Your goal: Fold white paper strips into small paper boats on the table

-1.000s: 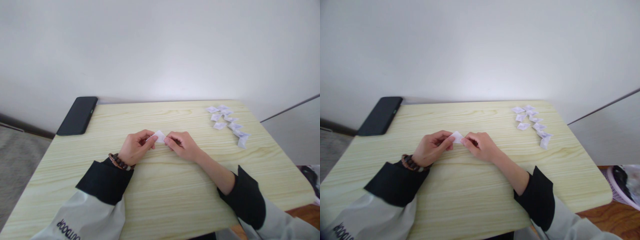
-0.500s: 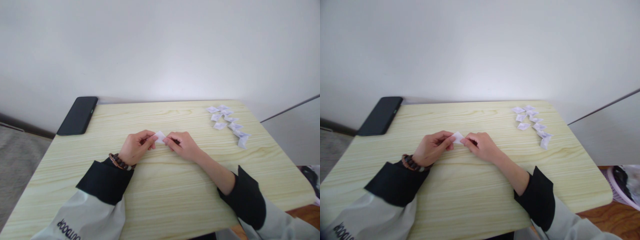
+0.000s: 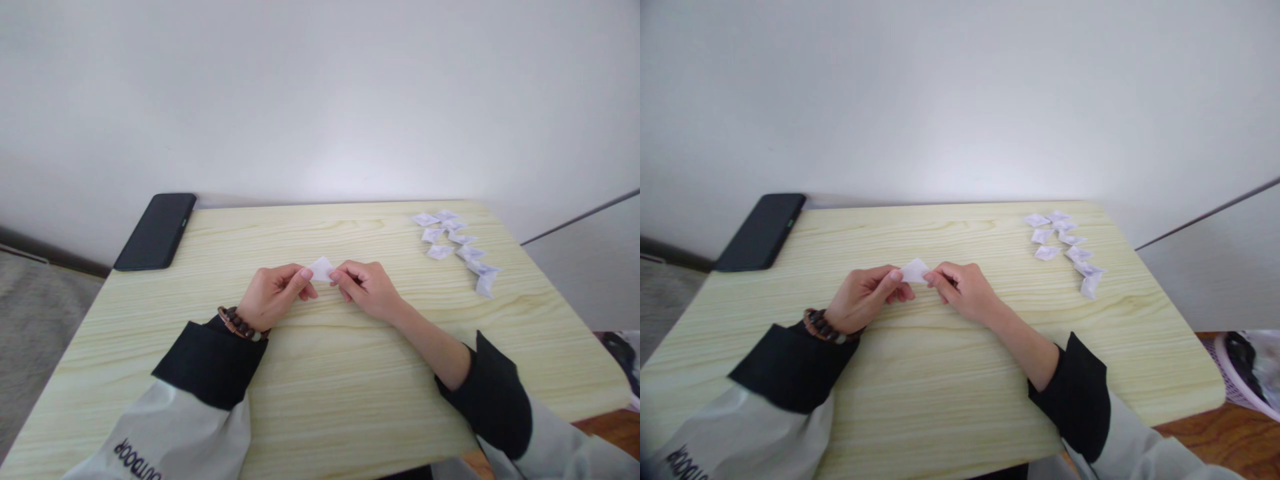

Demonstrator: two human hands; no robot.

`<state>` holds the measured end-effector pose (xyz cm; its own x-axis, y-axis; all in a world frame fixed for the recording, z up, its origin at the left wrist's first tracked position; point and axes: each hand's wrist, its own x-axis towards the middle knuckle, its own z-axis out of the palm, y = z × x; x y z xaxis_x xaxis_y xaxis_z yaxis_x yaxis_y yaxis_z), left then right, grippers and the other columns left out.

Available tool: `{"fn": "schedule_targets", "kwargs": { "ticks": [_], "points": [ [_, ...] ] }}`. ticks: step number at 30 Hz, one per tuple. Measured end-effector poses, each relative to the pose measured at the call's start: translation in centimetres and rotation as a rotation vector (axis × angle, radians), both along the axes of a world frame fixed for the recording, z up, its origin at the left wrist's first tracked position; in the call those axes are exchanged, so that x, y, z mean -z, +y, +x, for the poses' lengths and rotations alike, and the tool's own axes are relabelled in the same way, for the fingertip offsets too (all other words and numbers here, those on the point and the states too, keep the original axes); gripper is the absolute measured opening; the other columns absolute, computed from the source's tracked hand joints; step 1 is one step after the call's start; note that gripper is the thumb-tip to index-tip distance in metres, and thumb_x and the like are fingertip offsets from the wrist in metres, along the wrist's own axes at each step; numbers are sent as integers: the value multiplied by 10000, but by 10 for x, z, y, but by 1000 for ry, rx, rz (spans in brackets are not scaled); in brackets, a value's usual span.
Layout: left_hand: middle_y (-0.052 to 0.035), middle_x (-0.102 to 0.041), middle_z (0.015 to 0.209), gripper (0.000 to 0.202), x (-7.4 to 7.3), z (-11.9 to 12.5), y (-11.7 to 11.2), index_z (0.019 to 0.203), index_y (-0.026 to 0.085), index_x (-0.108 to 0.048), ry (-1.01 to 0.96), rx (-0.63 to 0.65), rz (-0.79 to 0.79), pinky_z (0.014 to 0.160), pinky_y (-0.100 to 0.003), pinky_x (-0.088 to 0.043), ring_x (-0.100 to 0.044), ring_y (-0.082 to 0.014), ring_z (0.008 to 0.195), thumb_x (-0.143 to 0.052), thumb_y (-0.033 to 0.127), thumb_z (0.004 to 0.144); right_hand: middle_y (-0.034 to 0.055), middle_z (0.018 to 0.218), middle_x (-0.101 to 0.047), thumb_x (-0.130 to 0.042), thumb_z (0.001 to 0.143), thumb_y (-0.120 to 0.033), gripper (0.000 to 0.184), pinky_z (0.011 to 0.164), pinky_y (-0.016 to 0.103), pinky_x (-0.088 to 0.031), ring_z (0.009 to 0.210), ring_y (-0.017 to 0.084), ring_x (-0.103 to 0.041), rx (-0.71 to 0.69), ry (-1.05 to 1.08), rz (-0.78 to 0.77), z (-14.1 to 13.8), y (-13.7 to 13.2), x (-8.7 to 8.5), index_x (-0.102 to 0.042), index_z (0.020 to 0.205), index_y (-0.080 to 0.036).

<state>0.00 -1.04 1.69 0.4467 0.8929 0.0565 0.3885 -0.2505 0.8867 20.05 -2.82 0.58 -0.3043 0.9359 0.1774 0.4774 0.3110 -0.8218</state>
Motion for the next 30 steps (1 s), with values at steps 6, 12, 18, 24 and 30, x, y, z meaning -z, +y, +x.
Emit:
{"fn": "schedule_targets", "kwargs": {
  "ticks": [6,12,18,24,30],
  "points": [
    [-63,-712,655,537,3,-1,0,736,126,-688,-44,17,-19,537,-215,-482,-621,-136,575,-366,523,901,-40,490,-557,-472,911,-354,295,483,188,-354,432,73,-466,-3,-3,9,0,0,0,-634,754,-163],
    [-18,-716,620,414,3,0,1,708,148,-669,46,33,-8,588,-208,-513,-638,-122,548,-420,416,902,-44,497,-557,-482,911,-315,296,503,184,-350,440,66,-464,-38,-53,49,-1,0,-1,-605,687,-166],
    [-3,-696,575,416,0,1,-2,653,160,-655,73,19,46,568,-199,-494,-619,-114,518,-409,382,903,-43,506,-549,-472,916,-306,325,511,180,-345,456,63,-463,-55,-46,45,-2,0,-2,-573,643,-163],
    [-1,-650,557,468,-2,-1,-2,597,155,-647,109,103,155,520,-182,-419,-559,-92,498,-384,385,907,-38,516,-535,-459,922,-316,365,507,180,-318,471,60,-458,-128,-86,72,0,1,-2,-540,602,-160],
    [28,-582,481,452,0,2,-1,504,165,-528,164,85,198,523,-169,-401,-498,-69,438,-398,319,908,-36,536,-557,-469,922,-299,347,547,181,-326,505,64,-485,-159,-136,112,-1,1,-2,-553,614,-163]
  ]
}}
